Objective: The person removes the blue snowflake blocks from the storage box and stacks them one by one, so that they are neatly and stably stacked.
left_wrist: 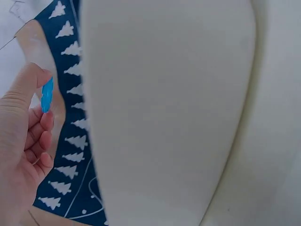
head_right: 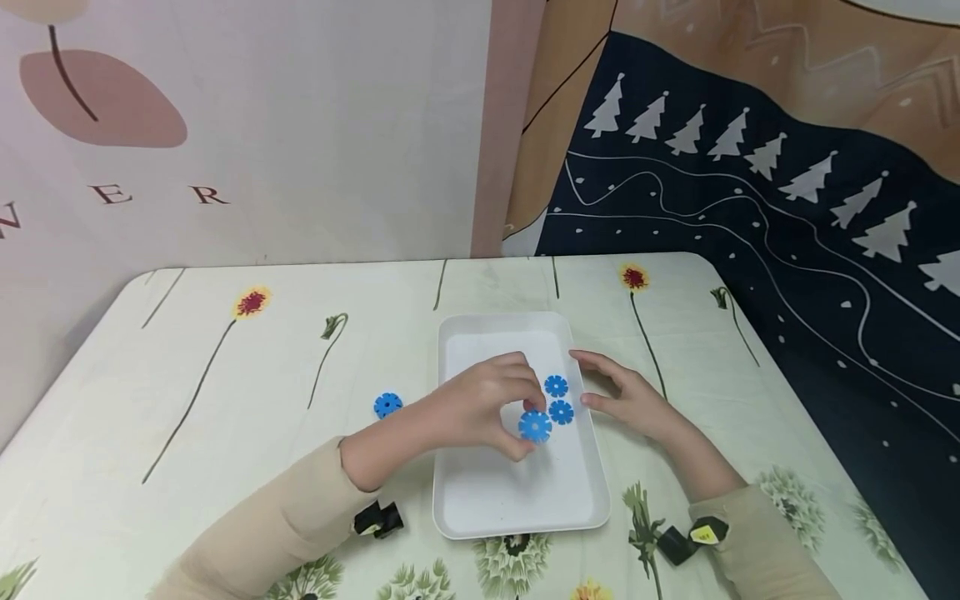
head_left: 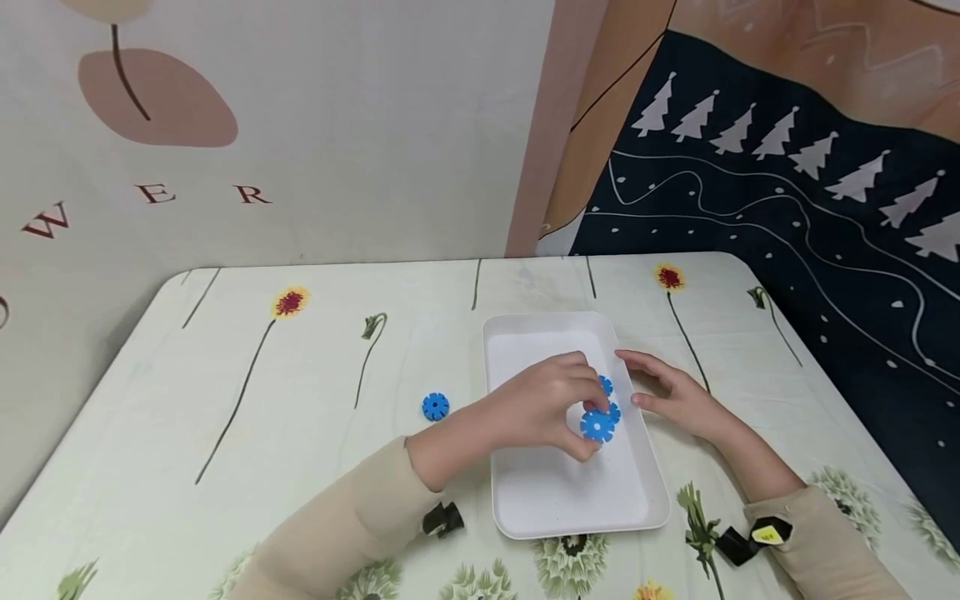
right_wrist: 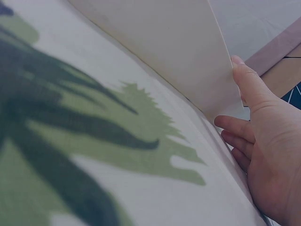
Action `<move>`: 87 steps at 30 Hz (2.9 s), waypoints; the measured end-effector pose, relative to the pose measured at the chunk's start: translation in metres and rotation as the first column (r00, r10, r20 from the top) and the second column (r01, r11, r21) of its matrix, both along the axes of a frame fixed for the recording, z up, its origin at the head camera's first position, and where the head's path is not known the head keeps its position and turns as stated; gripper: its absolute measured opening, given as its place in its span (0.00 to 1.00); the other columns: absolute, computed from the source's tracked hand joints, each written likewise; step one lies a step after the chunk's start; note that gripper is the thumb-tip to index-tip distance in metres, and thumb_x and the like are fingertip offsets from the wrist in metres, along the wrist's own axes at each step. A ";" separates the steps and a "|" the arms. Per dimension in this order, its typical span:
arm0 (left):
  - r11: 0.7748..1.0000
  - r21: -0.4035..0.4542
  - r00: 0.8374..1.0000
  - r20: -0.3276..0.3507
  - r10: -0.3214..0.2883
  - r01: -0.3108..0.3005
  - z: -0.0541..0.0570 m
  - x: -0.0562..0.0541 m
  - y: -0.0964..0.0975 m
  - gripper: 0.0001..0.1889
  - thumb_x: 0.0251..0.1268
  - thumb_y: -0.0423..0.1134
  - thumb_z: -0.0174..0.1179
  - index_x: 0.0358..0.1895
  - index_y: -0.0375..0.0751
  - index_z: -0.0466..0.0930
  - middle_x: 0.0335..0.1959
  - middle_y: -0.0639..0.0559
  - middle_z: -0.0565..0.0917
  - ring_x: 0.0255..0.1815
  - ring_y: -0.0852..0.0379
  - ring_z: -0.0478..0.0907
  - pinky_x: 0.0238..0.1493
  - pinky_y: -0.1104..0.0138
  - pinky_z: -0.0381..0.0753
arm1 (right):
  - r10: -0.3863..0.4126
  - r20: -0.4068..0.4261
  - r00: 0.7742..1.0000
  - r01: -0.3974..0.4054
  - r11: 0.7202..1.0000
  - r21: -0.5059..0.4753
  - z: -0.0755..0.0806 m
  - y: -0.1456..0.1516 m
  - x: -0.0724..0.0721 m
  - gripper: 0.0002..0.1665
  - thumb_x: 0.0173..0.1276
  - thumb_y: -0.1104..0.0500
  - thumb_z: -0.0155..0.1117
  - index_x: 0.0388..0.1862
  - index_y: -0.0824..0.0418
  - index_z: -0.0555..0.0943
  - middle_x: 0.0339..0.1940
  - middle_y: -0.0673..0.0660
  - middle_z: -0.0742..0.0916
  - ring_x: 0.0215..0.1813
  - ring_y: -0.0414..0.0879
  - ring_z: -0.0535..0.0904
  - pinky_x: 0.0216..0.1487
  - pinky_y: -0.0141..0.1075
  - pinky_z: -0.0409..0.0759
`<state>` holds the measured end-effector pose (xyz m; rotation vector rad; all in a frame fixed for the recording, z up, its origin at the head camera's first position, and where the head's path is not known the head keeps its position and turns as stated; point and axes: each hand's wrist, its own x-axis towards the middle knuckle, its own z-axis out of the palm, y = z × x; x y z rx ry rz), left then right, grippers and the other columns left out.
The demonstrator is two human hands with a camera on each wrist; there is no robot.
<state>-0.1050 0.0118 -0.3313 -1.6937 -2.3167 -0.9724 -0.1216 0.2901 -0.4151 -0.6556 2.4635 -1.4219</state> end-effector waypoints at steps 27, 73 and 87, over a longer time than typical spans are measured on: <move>0.966 0.223 0.987 -0.064 0.145 -0.127 0.001 0.005 -0.076 0.13 0.38 0.34 0.71 0.32 0.38 0.81 0.32 0.55 0.81 0.38 0.59 0.71 0.41 0.75 0.73 | 0.003 -0.017 1.000 -0.004 1.000 -0.019 -0.001 0.000 0.001 0.36 0.67 0.63 0.63 0.72 0.63 0.63 0.71 0.67 0.65 0.69 0.66 0.59 0.60 0.19 0.58; 0.927 0.060 0.916 0.189 0.353 -0.370 -0.048 -0.003 -0.169 0.15 0.41 0.31 0.75 0.36 0.40 0.84 0.36 0.58 0.81 0.43 0.58 0.72 0.43 0.66 0.76 | -0.004 0.001 1.000 0.004 1.000 -0.024 0.002 -0.002 0.002 0.36 0.67 0.63 0.63 0.71 0.63 0.63 0.71 0.66 0.64 0.70 0.66 0.59 0.60 0.20 0.58; 0.887 -0.065 0.850 0.259 0.458 -0.458 -0.056 -0.002 -0.167 0.13 0.43 0.35 0.75 0.35 0.43 0.83 0.37 0.60 0.80 0.44 0.59 0.71 0.47 0.61 0.74 | -0.002 -0.012 1.000 0.002 1.000 -0.016 0.002 -0.002 0.002 0.35 0.67 0.63 0.63 0.72 0.63 0.63 0.71 0.67 0.64 0.69 0.67 0.58 0.60 0.20 0.58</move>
